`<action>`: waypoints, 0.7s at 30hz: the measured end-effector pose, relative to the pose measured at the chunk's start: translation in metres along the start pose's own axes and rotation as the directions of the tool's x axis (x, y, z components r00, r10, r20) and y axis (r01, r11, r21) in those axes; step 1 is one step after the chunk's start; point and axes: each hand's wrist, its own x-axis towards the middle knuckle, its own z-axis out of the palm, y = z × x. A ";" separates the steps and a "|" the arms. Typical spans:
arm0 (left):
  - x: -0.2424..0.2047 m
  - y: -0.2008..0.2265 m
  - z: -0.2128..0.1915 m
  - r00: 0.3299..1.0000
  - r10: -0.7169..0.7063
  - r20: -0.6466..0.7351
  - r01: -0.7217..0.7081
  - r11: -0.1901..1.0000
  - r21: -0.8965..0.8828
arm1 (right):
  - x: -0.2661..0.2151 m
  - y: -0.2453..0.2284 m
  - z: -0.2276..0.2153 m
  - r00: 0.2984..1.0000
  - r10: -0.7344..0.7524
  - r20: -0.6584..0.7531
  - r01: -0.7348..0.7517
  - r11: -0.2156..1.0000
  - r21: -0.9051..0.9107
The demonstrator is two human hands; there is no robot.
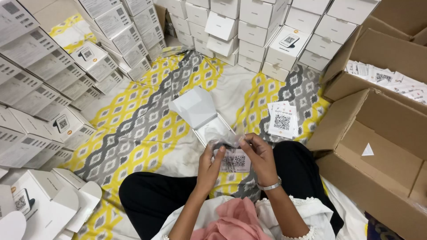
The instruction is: The person packs electronic devices and power adapters into branded white boxes.
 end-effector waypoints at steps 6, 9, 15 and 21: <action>0.009 0.001 0.002 0.998 -0.026 0.052 0.009 0.952 0.305 | 0.002 -0.004 0.003 0.994 -0.078 0.082 0.084 0.994 -0.071; 0.008 0.005 -0.001 0.987 0.111 0.120 -0.136 0.964 0.227 | 0.006 -0.016 0.010 0.989 -0.088 0.114 0.100 0.990 -0.102; 0.011 -0.039 -0.001 0.980 0.150 0.132 -0.173 0.968 0.183 | 0.008 -0.043 0.022 0.968 -0.019 0.250 0.113 0.923 -0.368; 0.015 -0.055 -0.003 0.966 -0.166 0.196 0.194 0.972 -0.134 | 0.021 -0.034 0.008 0.913 0.004 0.407 0.224 0.831 -0.510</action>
